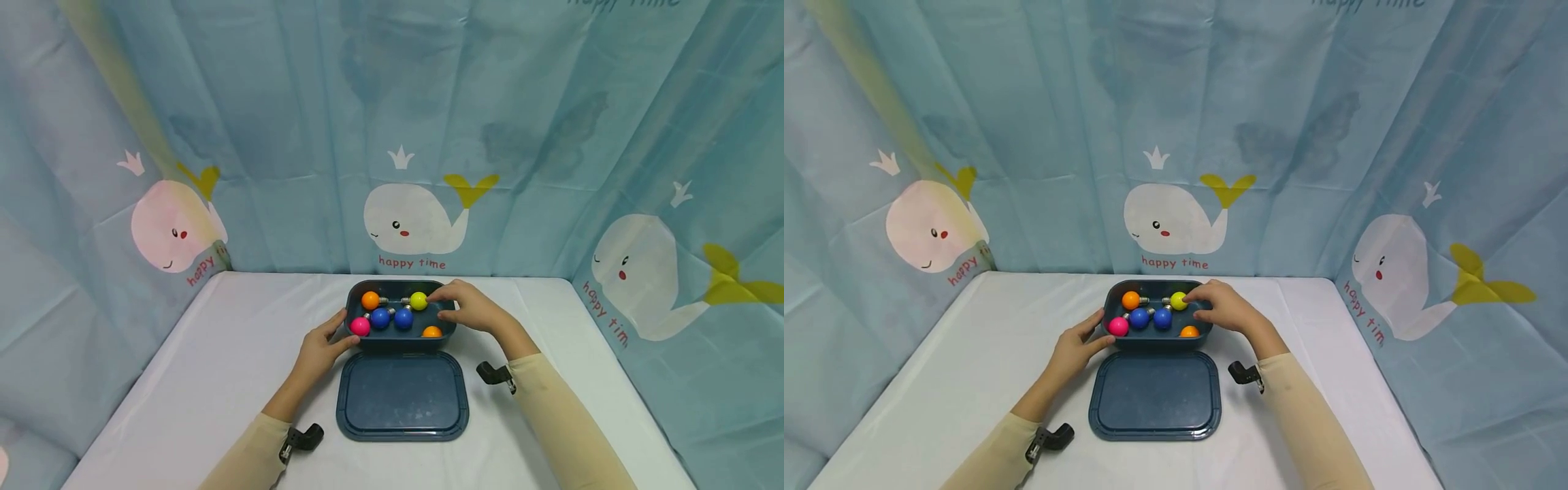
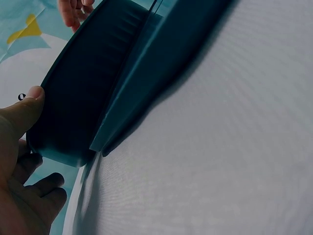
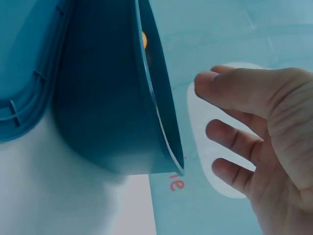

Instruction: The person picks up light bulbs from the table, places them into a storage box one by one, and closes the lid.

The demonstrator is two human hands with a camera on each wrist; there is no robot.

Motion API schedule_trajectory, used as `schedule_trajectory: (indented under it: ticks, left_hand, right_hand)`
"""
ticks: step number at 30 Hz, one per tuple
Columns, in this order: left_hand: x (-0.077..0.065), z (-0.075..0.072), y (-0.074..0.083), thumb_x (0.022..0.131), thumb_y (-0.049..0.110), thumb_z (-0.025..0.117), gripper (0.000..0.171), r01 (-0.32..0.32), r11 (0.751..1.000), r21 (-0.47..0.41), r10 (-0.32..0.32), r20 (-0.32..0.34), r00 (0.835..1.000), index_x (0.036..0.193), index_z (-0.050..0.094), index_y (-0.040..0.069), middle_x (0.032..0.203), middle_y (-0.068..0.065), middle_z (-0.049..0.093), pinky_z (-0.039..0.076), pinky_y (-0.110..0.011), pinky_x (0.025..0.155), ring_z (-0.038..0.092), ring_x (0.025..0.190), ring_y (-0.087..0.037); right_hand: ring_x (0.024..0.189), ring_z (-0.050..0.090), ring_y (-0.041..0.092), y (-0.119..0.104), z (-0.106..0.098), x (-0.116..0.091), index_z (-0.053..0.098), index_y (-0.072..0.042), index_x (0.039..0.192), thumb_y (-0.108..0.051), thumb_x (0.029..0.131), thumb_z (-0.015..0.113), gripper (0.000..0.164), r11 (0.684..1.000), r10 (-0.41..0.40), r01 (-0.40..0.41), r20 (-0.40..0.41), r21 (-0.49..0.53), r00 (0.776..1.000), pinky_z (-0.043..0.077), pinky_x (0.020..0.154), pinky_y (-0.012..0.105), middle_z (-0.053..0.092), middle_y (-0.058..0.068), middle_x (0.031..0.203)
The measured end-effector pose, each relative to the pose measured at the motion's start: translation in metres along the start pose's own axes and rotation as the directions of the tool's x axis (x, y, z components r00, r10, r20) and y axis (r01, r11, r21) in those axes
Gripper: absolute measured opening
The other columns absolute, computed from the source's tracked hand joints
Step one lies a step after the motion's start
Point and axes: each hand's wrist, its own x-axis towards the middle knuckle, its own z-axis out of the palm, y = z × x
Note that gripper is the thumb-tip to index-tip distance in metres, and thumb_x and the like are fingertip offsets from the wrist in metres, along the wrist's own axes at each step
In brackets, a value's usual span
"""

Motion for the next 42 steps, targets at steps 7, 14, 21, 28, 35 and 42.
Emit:
schedule_trajectory:
  ticks: [7, 14, 21, 28, 35, 42]
  left_hand:
    - [0.0, 0.002, 0.002, 0.09, 0.043, 0.078, 0.08, 0.014, 1.0, 0.014, -0.014, 0.006, 1.0, 0.156, 0.043, 0.016, 0.16, 0.002, 0.042, 0.037, -0.045, 0.118, 0.038, 0.15, -0.022]
    - [0.0, -0.001, 0.003, 0.088, 0.05, 0.078, 0.083, 0.009, 1.0, 0.028, -0.009, -0.005, 1.0, 0.156, 0.045, 0.015, 0.16, 0.001, 0.044, 0.038, -0.047, 0.118, 0.039, 0.15, -0.024]
    - [0.0, -0.002, 0.003, 0.088, 0.049, 0.079, 0.082, 0.019, 0.999, 0.039, -0.019, -0.005, 1.0, 0.155, 0.046, 0.014, 0.159, 0.001, 0.045, 0.038, -0.048, 0.118, 0.039, 0.149, -0.025]
    - [0.0, -0.004, 0.008, 0.088, 0.047, 0.079, 0.081, 0.027, 0.998, 0.059, -0.027, -0.001, 1.0, 0.155, 0.047, 0.014, 0.158, -0.001, 0.046, 0.036, -0.051, 0.119, 0.04, 0.149, -0.027]
    - [-0.001, -0.008, 0.012, 0.089, 0.045, 0.079, 0.077, 0.041, 0.99, 0.133, -0.043, 0.015, 0.999, 0.154, 0.048, 0.018, 0.158, -0.002, 0.047, 0.037, -0.055, 0.118, 0.041, 0.148, -0.03]
    - [-0.012, -0.017, 0.017, 0.09, 0.039, 0.08, 0.072, 0.035, 0.979, 0.202, -0.041, 0.03, 0.999, 0.152, 0.052, 0.014, 0.154, -0.008, 0.052, 0.038, -0.059, 0.117, 0.044, 0.145, -0.036]
  right_hand:
    - [0.12, 0.057, 0.021, -0.001, 0.006, -0.016, 0.071, -0.019, 0.13, -0.018, 0.094, 0.077, 0.037, 1.0, 0.008, -0.008, -0.12, -0.001, 0.993, 0.05, 0.103, 0.048, 0.069, -0.005, 0.13]
    - [0.12, 0.058, 0.019, 0.002, 0.015, -0.029, 0.071, -0.022, 0.13, -0.021, 0.093, 0.078, 0.037, 0.999, 0.041, -0.037, -0.213, 0.023, 0.976, 0.05, 0.105, 0.048, 0.07, -0.006, 0.129]
    - [0.121, 0.057, 0.021, 0.005, 0.022, -0.04, 0.071, -0.018, 0.131, -0.019, 0.092, 0.079, 0.039, 0.998, 0.059, -0.053, -0.254, 0.033, 0.965, 0.051, 0.105, 0.05, 0.069, -0.004, 0.13]
    - [0.123, 0.057, 0.023, 0.004, 0.025, -0.049, 0.071, -0.019, 0.131, -0.019, 0.091, 0.08, 0.041, 0.998, 0.063, -0.057, -0.297, 0.029, 0.953, 0.05, 0.105, 0.051, 0.069, -0.003, 0.13]
    - [0.122, 0.057, 0.022, 0.001, 0.027, -0.059, 0.071, -0.018, 0.13, -0.017, 0.09, 0.08, 0.041, 0.996, 0.084, -0.08, -0.309, 0.027, 0.947, 0.051, 0.104, 0.05, 0.069, -0.003, 0.13]
    - [0.122, 0.057, 0.019, 0.002, 0.029, -0.075, 0.071, -0.024, 0.131, -0.017, 0.09, 0.081, 0.042, 0.998, 0.059, -0.051, -0.331, 0.031, 0.942, 0.052, 0.103, 0.049, 0.068, -0.006, 0.13]
